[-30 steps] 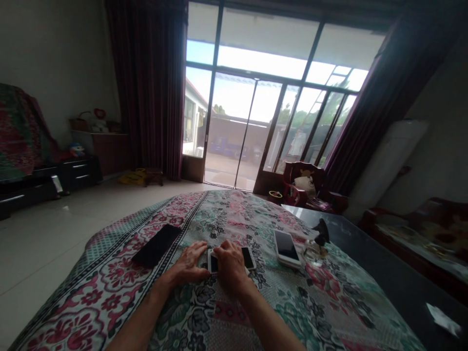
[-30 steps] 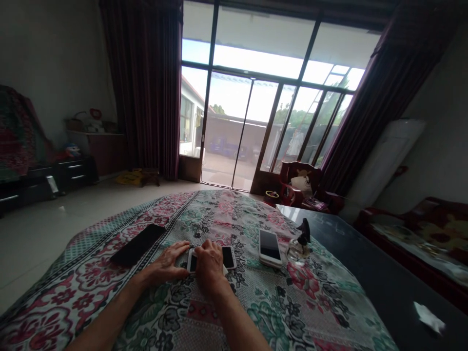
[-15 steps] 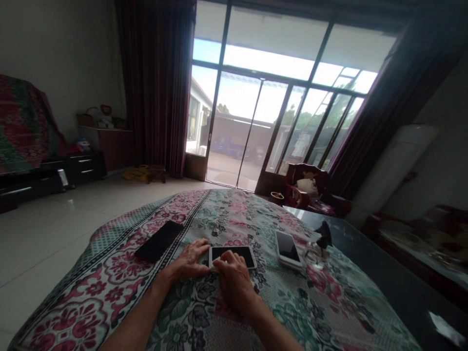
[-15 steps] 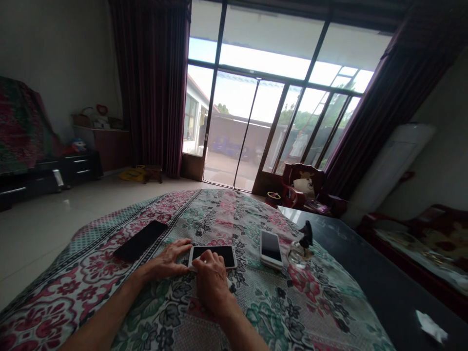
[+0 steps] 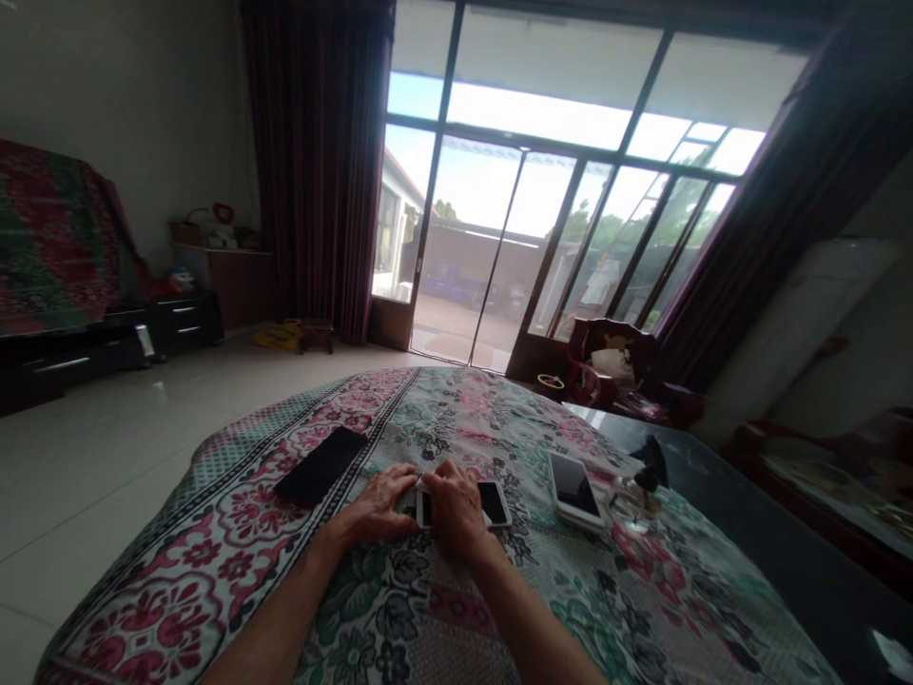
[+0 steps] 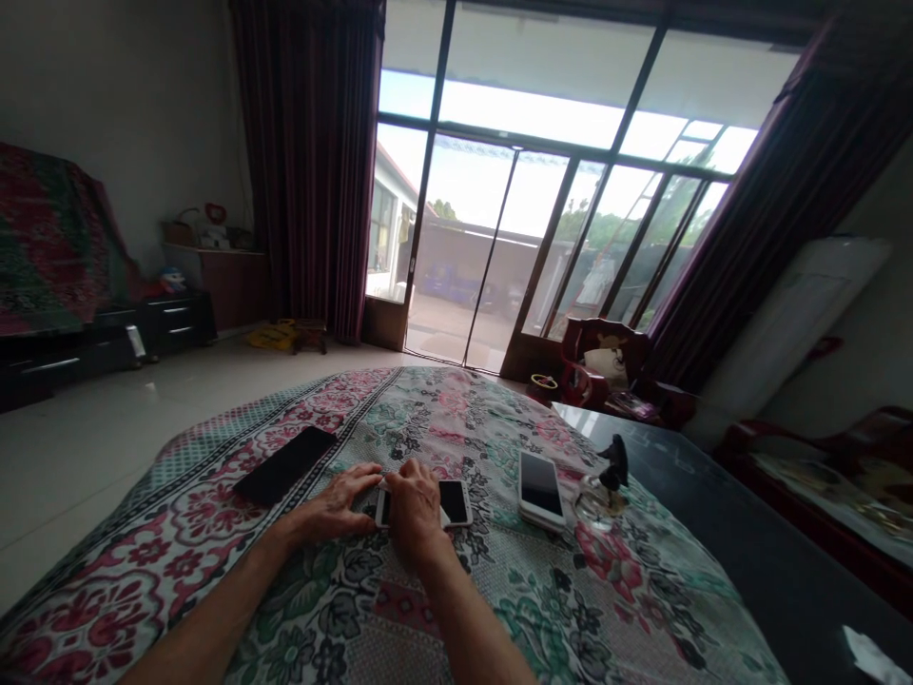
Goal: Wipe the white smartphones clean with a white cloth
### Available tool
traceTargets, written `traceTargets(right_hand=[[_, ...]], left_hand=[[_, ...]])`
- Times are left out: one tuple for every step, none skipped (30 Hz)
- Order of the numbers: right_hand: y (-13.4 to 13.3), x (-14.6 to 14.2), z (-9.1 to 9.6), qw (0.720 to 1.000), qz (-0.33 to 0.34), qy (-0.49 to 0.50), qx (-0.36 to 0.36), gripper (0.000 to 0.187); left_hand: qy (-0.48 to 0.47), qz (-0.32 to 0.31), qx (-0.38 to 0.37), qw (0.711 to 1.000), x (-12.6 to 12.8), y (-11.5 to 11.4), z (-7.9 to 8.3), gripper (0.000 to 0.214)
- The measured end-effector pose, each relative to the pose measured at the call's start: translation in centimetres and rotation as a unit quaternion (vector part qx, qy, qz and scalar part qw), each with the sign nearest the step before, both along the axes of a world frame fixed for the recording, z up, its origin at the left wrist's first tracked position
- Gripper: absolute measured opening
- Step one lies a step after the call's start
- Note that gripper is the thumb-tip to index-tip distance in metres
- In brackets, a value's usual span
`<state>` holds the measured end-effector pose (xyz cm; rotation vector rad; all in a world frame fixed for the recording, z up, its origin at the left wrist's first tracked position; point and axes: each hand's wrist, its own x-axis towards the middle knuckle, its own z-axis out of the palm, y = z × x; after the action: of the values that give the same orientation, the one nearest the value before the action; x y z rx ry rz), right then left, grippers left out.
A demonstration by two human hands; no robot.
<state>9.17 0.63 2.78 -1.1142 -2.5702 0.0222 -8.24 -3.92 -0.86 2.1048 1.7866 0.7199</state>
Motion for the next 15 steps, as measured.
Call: traceTargets(right_hand=[[-0.2, 0.1, 0.0, 1.000, 0.006, 0.002, 0.001, 0.021], [-0.5, 0.3, -0.1, 1.000, 0.014, 0.003, 0.001, 0.020], [-0.9, 0.5, -0.1, 1.000, 0.025, 0.003, -0.001, 0.020], [-1.3, 0.9, -0.1, 0.999, 0.036, 0.003, -0.004, 0.020], [-1.7, 1.3, -0.1, 0.999, 0.043, 0.002, -0.007, 0.019], [-2.2, 1.8, -0.2, 0.999, 0.048, -0.001, -0.009, 0.019], [-2.6, 2.2, -0.2, 0.999, 0.049, -0.003, -0.010, 0.019], [-3.0, 2.6, -0.3, 0.999, 0.047, -0.005, -0.010, 0.019], [-3.4, 3.0, -0.4, 0.999, 0.044, -0.007, -0.009, 0.020], [-3.6, 3.2, -0.5, 0.999, 0.042, -0.006, -0.008, 0.020], [-3.7, 3.4, -0.6, 0.999, 0.042, -0.003, -0.007, 0.020], [-3.8, 3.4, -0.6, 0.999, 0.040, 0.001, -0.005, 0.019], [-3.8, 3.4, -0.7, 0.999, 0.037, 0.005, -0.004, 0.018], [-3.7, 3.2, -0.7, 0.999, 0.034, 0.008, -0.002, 0.017], [-3.6, 2.9, -0.6, 0.999, 0.033, 0.009, -0.001, 0.016]], left_hand=[[0.001, 0.001, -0.002, 1.000, 0.0, 0.0, -0.1, 0.068], [0.001, 0.002, -0.003, 1.000, 0.0, 0.0, -0.1, 0.068], [0.002, 0.002, -0.003, 1.000, 0.0, 0.0, -0.2, 0.068], [0.002, 0.002, -0.002, 1.000, 0.0, 0.0, -0.2, 0.068], [0.002, 0.001, 0.000, 1.000, 0.0, 0.0, -0.2, 0.067], [0.002, 0.000, 0.003, 1.000, 0.0, 0.0, -0.2, 0.066], [0.002, -0.001, 0.005, 1.000, -0.1, 0.0, -0.2, 0.065], [0.003, -0.002, 0.008, 1.000, -0.1, 0.0, -0.2, 0.065], [0.004, -0.002, 0.010, 1.000, -0.1, -0.1, -0.1, 0.064], [0.006, -0.001, 0.011, 1.000, -0.1, -0.1, -0.1, 0.064], [0.007, 0.001, 0.012, 1.000, -0.1, -0.1, 0.0, 0.064], [0.010, 0.003, 0.013, 1.000, 0.0, -0.2, 0.1, 0.064], [0.013, 0.007, 0.013, 1.000, 0.2, -0.2, 0.1, 0.065], [0.016, 0.011, 0.014, 1.000, 0.3, -0.2, 0.2, 0.065], [0.019, 0.017, 0.015, 1.000, 0.6, -0.2, 0.2, 0.067]])
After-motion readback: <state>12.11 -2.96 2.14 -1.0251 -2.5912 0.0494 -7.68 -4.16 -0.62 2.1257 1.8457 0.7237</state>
